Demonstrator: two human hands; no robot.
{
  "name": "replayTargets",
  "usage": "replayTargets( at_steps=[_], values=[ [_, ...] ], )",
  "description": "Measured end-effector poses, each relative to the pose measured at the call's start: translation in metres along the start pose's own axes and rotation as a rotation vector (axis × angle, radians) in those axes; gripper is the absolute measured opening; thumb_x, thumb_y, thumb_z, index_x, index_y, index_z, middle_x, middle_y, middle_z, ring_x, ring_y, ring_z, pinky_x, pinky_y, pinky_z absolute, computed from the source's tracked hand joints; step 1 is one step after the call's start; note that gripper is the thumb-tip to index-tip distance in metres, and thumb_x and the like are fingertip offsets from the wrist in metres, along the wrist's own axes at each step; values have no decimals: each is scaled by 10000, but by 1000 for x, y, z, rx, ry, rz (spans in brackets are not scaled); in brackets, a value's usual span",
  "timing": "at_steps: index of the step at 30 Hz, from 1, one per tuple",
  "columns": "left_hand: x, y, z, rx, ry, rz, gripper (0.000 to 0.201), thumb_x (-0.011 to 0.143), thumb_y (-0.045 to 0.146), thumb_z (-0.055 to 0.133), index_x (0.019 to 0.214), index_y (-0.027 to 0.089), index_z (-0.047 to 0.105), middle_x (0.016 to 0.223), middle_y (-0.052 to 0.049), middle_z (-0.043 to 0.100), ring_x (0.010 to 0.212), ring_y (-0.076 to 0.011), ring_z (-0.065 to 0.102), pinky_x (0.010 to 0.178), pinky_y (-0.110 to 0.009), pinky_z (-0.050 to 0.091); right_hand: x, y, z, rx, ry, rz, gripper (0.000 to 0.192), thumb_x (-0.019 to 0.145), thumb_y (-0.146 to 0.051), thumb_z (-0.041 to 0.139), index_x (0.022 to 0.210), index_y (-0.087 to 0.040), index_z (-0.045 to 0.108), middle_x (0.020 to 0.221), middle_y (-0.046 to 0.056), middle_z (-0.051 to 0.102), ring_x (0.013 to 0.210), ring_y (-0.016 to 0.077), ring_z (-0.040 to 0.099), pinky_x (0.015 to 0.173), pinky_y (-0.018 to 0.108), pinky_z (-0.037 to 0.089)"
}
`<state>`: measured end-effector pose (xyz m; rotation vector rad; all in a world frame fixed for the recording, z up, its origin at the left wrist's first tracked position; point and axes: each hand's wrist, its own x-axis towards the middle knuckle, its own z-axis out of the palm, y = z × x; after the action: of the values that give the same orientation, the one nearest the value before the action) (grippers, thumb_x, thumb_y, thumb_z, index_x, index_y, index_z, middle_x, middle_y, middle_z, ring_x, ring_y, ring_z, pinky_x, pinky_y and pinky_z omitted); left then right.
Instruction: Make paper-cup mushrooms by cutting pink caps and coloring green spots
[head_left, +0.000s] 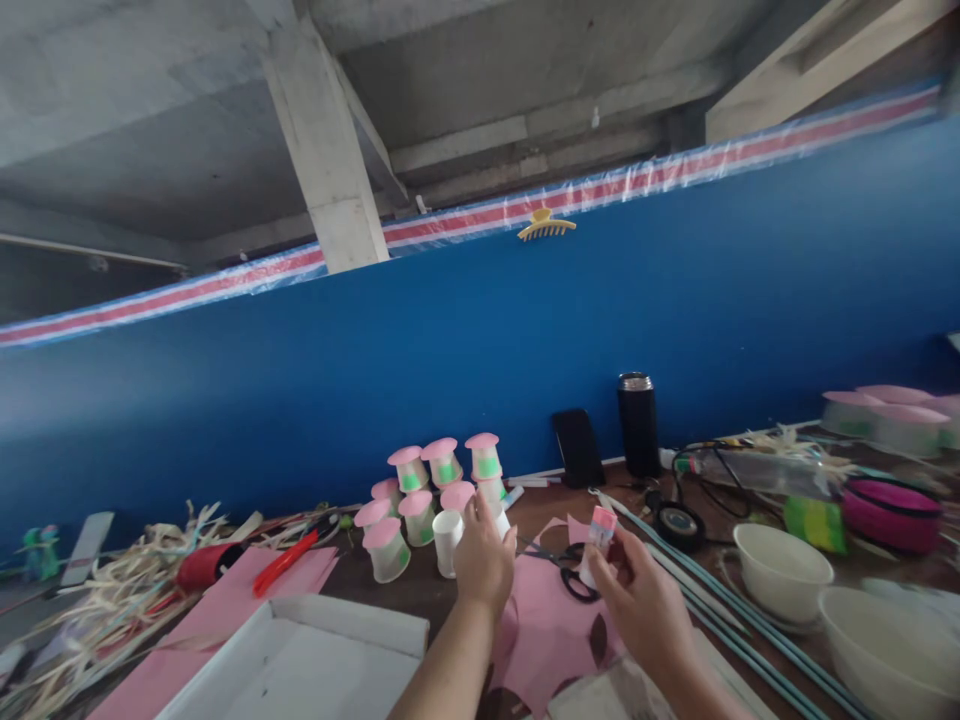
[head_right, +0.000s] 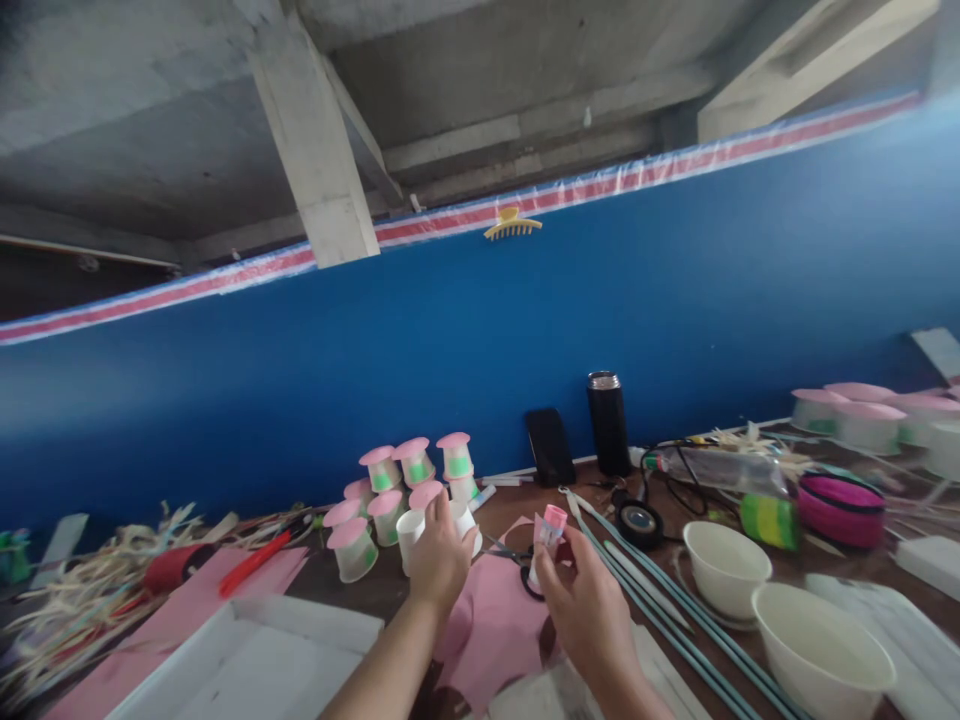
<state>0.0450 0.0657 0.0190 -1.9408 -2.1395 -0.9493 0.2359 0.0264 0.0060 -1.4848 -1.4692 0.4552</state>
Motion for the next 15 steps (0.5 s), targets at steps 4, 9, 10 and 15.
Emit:
replayTargets(
  at_steps=[4, 9, 10, 15],
  values=[
    [12, 3, 6, 106, -48, -54, 636, 838, 309, 500, 1394, 96, 274, 1300, -212, 469, 1096, -310, 540, 801, -355, 424, -1, -1, 1, 8, -26, -23, 420, 831, -524, 464, 1110, -225, 557, 830, 34, 698, 671, 185, 628, 580, 246, 438],
    [13, 5, 4, 120, -61, -59, 542, 809, 233, 526, 1326, 137, 395, 1179, -164, 546, 978, -279, 591, 756, -342, 420, -3, 0, 2, -13, 1, -60, 416, 830, -524, 468, 1096, -221, 569, 864, 54, 708, 709, 202, 643, 577, 249, 440],
    [13, 7, 0, 113, -60, -58, 534, 805, 232, 531, 1317, 143, 406, 1170, -155, 554, 971, -272, 594, 744, -335, 422, -3, 0, 2, -9, 7, -64, 412, 827, -523, 471, 1088, -219, 572, 852, 52, 709, 700, 203, 642, 579, 250, 442],
    [11, 7, -31, -241, 15, -135, 529, 746, 296, 628, 1242, 189, 481, 1251, -125, 543, 1140, -283, 511, 819, -336, 422, -2, -1, 3, 40, 20, -26, 383, 821, -520, 475, 1054, -233, 576, 770, 21, 695, 635, 186, 616, 567, 249, 439]
  ],
)
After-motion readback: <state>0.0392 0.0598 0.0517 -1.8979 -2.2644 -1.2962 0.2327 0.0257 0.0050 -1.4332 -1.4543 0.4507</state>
